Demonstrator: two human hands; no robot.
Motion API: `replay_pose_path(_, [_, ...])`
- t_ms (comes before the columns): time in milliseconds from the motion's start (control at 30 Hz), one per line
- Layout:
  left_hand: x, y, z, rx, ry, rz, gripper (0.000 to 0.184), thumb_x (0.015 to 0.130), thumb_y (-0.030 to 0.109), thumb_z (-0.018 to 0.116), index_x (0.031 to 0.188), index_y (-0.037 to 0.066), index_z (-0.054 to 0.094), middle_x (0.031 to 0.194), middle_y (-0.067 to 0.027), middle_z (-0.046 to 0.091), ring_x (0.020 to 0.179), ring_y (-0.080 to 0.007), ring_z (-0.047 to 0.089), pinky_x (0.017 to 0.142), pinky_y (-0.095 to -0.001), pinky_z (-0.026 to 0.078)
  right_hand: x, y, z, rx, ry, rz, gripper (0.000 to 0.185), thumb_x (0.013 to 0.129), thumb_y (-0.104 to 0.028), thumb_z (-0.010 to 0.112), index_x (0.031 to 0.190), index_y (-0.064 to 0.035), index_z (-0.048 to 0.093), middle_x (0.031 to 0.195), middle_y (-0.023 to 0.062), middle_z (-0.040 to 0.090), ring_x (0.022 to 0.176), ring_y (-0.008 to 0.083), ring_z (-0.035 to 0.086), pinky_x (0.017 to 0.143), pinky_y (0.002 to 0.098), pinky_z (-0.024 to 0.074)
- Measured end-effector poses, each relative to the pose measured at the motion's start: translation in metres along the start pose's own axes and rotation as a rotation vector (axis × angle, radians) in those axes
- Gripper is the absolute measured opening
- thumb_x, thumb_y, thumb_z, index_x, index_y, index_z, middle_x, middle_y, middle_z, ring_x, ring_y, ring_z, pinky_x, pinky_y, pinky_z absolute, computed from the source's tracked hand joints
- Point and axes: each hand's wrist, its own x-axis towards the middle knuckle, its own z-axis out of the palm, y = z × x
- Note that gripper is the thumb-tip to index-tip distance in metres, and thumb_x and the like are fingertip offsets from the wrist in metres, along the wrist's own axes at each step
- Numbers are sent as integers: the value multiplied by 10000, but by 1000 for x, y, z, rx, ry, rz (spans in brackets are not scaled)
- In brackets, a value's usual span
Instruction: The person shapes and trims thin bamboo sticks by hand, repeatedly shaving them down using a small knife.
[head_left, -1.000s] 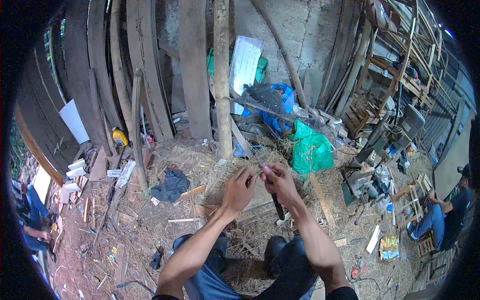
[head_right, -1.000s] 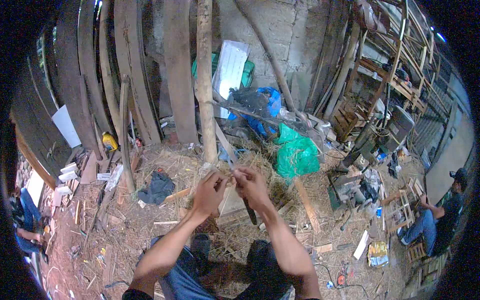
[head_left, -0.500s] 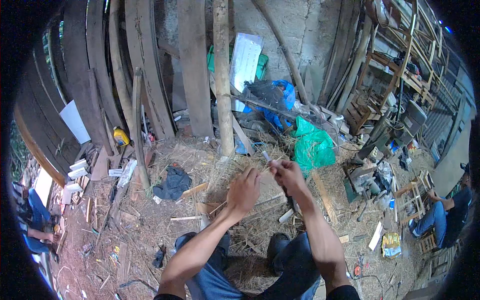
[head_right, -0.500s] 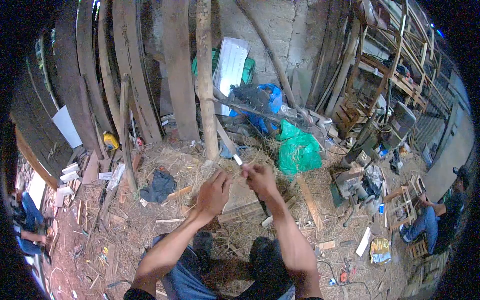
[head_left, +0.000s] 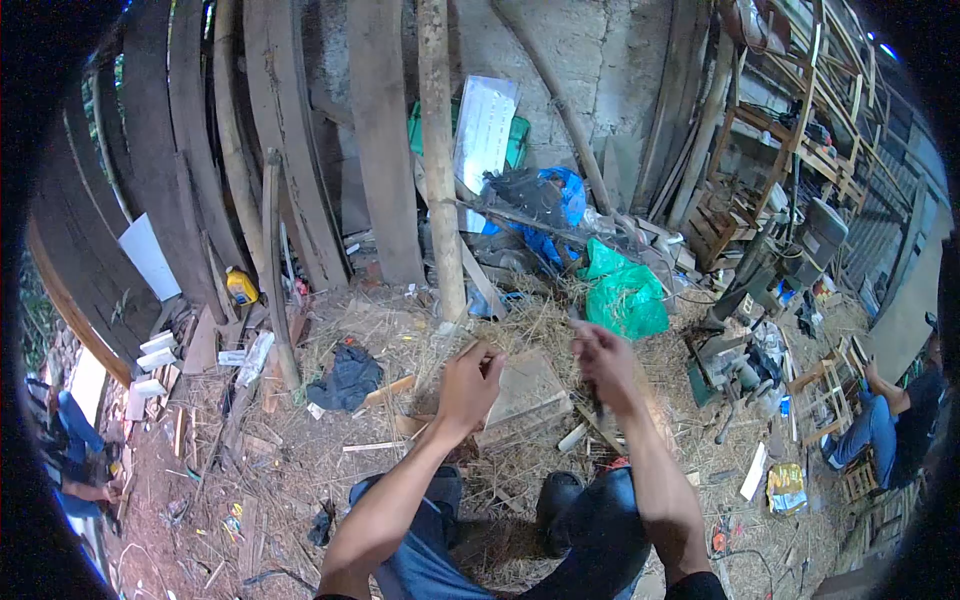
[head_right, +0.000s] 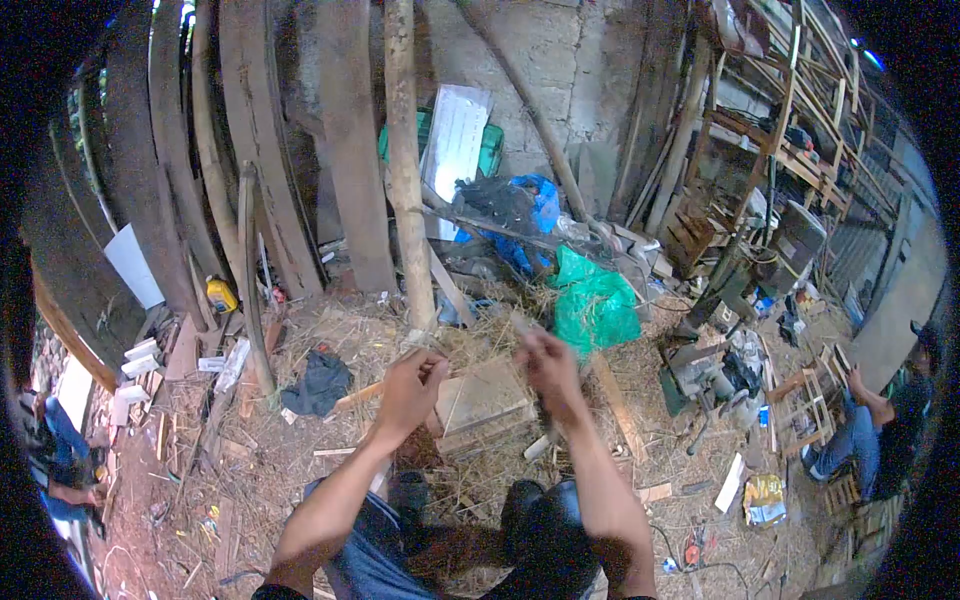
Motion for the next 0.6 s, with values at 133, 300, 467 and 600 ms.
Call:
replay_pose_path(133, [2, 3, 15, -170, -49, -69, 109, 845, 87, 613, 867, -20, 618, 746, -137, 645, 669, -160, 618, 619, -289, 467, -9, -3, 49, 41, -205, 47, 233, 923, -241, 560, 1027, -33, 581, 683, -21, 531, 460, 27, 350, 403, 180, 241])
replay_pose_path(300, [-2, 8, 16, -194, -74, -75, 121, 847, 100, 621, 880, -17, 625, 742, -108, 645, 667, -146, 604, 628, -288, 468, 1, 5, 43, 106, -228, 122, 204, 923, -243, 561, 930, -41, 582, 662, -33, 508, 454, 24, 342, 403, 187, 232])
replay_pose_path(467, [-15, 12, 3, -98, -141, -149, 131, 867, 113, 607, 899, -11, 630, 755, -87, 641, 687, -125, 580, 651, -279, 462, 25, 3, -2, 195, 122, 39, 250, 902, -288, 581, 793, -66, 614, 650, -46, 511, 483, 27, 385, 424, 194, 258])
replay_pose_path(600, [-12, -9, -1, -357, -103, -163, 152, 890, 118, 579, 912, -27, 621, 791, -48, 624, 739, -101, 554, 682, -251, 444, 16, 2, -23, 146, 127, 18, 287, 883, -319, 607, 819, -40, 627, 684, -22, 559, 529, 60, 458, 468, 206, 328])
